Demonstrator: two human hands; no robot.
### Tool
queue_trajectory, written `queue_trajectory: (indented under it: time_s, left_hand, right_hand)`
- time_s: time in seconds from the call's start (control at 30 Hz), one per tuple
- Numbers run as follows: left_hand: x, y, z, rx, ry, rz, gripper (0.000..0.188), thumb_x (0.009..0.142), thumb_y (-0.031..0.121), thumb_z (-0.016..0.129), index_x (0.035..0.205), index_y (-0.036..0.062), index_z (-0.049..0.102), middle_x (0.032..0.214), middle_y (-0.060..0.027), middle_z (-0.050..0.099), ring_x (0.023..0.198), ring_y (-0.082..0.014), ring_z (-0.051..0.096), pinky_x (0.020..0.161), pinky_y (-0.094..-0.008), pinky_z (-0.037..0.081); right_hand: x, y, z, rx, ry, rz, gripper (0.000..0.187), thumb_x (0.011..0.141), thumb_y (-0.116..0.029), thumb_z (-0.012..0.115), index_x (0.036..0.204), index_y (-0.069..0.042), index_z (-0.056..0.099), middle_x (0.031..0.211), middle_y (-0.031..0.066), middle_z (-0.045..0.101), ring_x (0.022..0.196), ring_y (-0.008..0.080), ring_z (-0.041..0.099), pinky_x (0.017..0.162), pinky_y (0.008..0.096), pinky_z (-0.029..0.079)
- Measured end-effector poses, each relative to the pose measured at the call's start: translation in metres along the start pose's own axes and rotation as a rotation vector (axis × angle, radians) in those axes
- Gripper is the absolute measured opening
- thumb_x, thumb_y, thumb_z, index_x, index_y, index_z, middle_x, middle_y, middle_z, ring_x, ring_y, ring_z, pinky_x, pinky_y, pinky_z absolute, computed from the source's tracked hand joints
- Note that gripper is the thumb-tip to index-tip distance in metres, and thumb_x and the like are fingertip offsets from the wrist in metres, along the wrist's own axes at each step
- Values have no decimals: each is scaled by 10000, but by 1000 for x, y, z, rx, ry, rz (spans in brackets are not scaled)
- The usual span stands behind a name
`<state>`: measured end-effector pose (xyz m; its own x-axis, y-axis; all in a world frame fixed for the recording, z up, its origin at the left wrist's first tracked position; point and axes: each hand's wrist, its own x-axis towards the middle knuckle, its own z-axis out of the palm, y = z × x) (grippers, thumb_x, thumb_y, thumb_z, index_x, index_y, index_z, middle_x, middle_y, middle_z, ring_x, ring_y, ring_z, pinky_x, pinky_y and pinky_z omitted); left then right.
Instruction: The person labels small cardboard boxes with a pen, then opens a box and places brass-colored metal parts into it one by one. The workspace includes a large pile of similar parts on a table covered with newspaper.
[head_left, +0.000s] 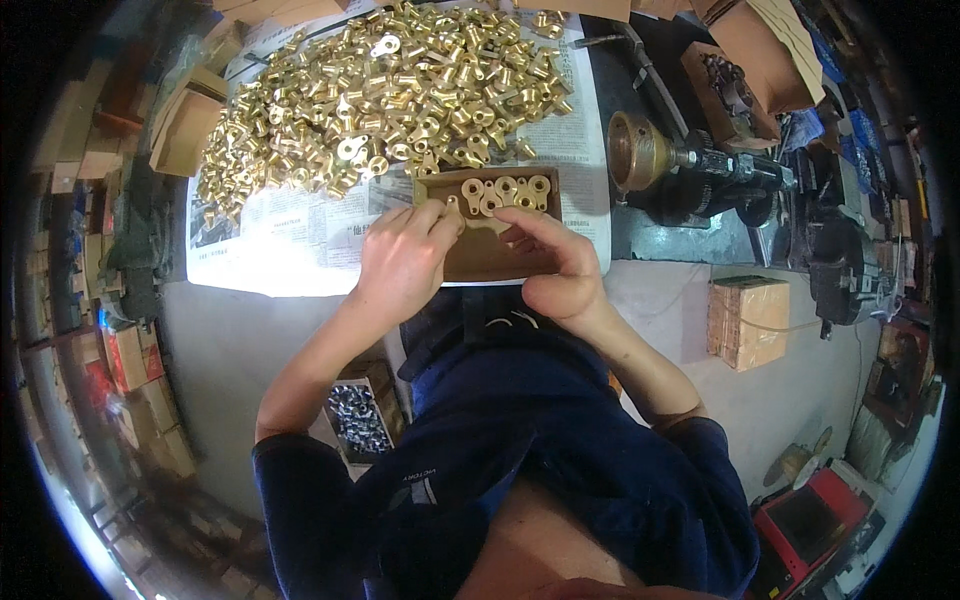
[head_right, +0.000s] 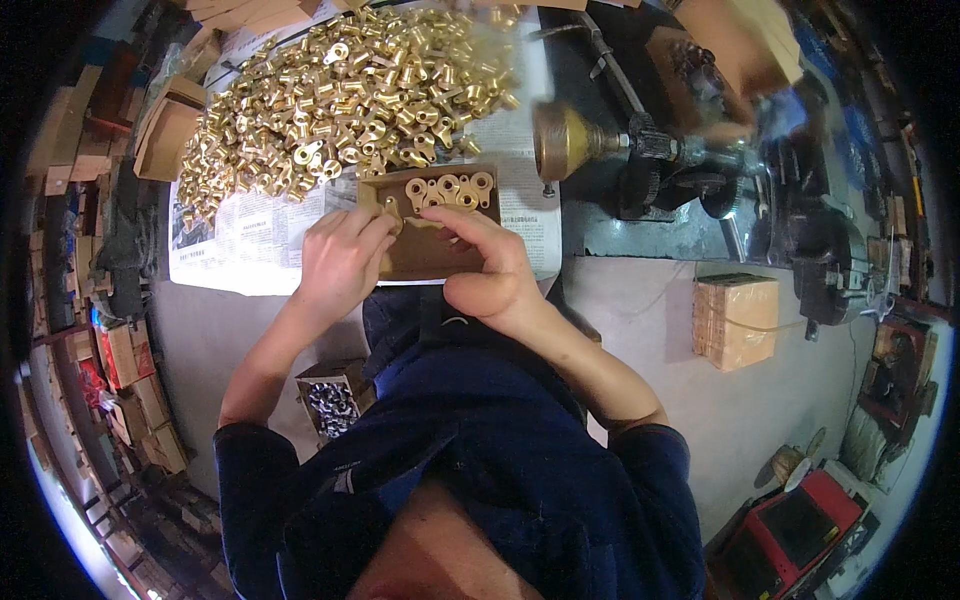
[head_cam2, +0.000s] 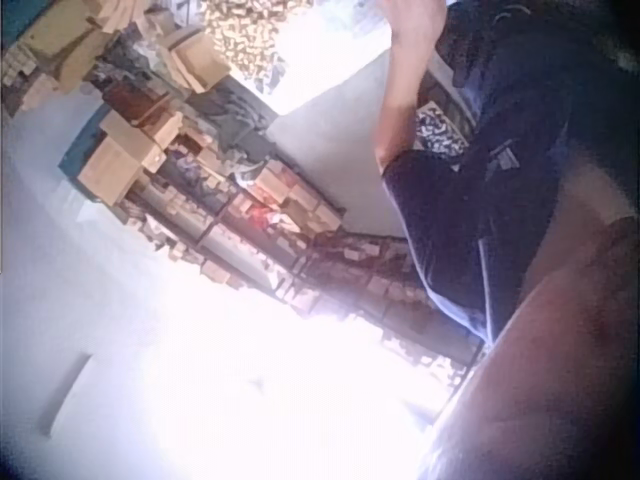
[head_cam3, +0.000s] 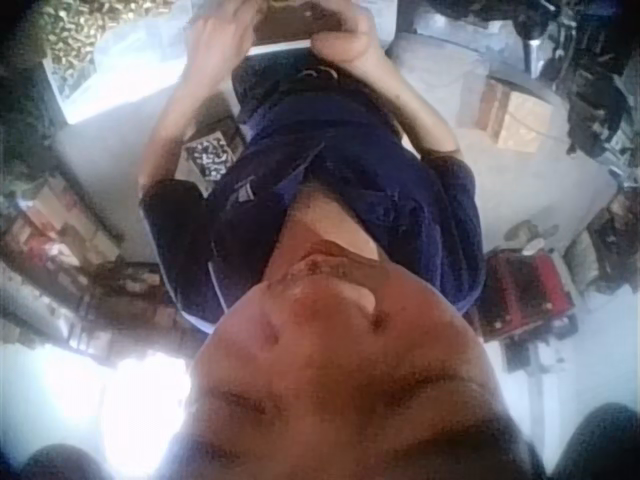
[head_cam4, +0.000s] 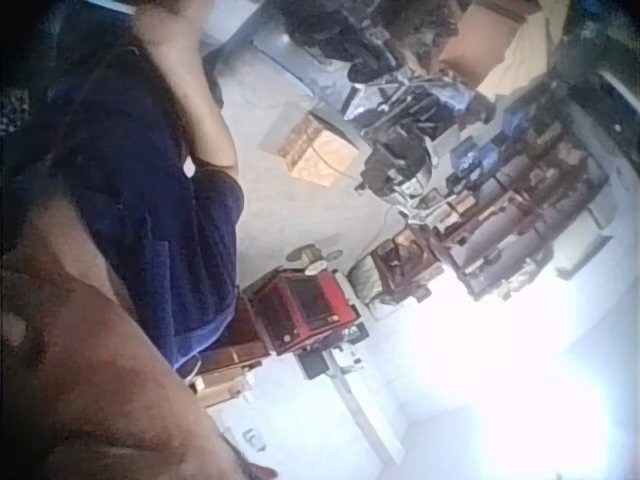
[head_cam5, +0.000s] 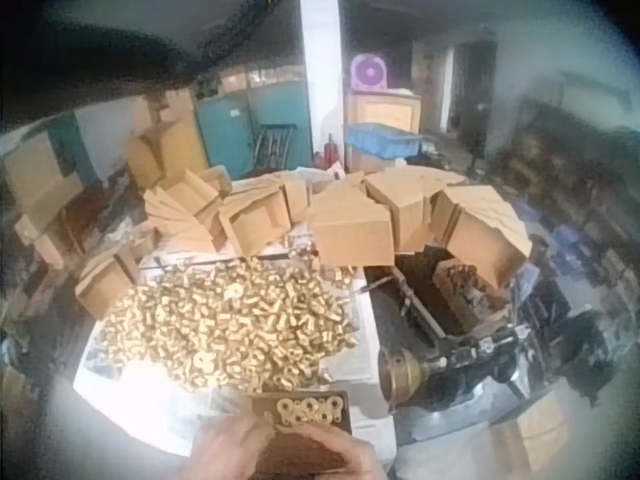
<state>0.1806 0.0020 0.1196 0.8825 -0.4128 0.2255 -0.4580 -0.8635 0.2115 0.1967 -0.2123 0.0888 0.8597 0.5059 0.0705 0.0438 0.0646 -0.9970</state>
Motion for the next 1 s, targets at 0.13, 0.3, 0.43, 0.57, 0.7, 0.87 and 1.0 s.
queue_trajectory:
  time_s: [0.13, 0.3, 0.43, 0.57, 0.7, 0.87, 1.0]
  left_hand:
    - [7, -13, 21, 94, -91, -21, 160, 729, 77, 662, 884, 60, 624, 865, -67, 594, 816, -262, 585, 748, -396, 431]
    - [15, -15, 28, 169, -154, -12, 139, 722, 106, 673, 857, 84, 647, 863, -47, 603, 870, -234, 574, 838, -385, 385]
    - [17, -18, 32, 143, -45, 16, 123, 721, 125, 684, 836, 89, 657, 859, -36, 615, 851, -226, 574, 844, -390, 387]
    - [16, -22, 35, 121, 7, 40, 126, 719, 131, 691, 837, 99, 660, 861, -28, 625, 837, -216, 577, 848, -389, 391]
    - [17, -20, 33, 138, -13, 34, 122, 721, 141, 693, 829, 99, 655, 866, -24, 629, 838, -213, 580, 856, -388, 393]
    - [20, -20, 23, 141, -62, 56, 111, 735, 113, 688, 834, 78, 653, 908, -61, 647, 864, -227, 605, 836, -388, 430]
    - [21, -41, 2, 10, 224, -27, 127, 761, 84, 687, 876, 40, 654, 913, -110, 668, 781, -268, 641, 704, -390, 500]
  right_hand:
    - [-3, -1, -4, 58, 15, 10, 605, 586, -25, 549, 1189, -12, 590, 1025, 106, 608, 908, 184, 553, 826, 287, 443]
    - [-8, 1, -7, 14, 34, -7, 542, 595, -15, 547, 1132, -1, 618, 962, 94, 616, 871, 182, 567, 802, 284, 457]
    - [-9, 3, -9, -20, 14, 3, 512, 594, -6, 557, 1101, 5, 628, 938, 96, 620, 858, 184, 583, 780, 280, 471]
    - [-9, 6, -8, -51, 18, -52, 497, 592, 0, 565, 1084, 7, 631, 922, 105, 624, 845, 196, 593, 769, 285, 480]
    - [-11, 2, -8, -62, -4, 30, 540, 567, 10, 508, 1091, 14, 636, 1004, 100, 634, 900, 181, 601, 809, 283, 482]
    - [-9, 4, -9, -112, 14, -64, 488, 580, -17, 557, 1060, 13, 638, 926, 138, 639, 830, 229, 611, 759, 302, 496]
    - [-14, 5, -10, -77, 24, -33, 494, 581, -25, 557, 1067, 11, 638, 941, 140, 642, 839, 229, 612, 777, 305, 494]
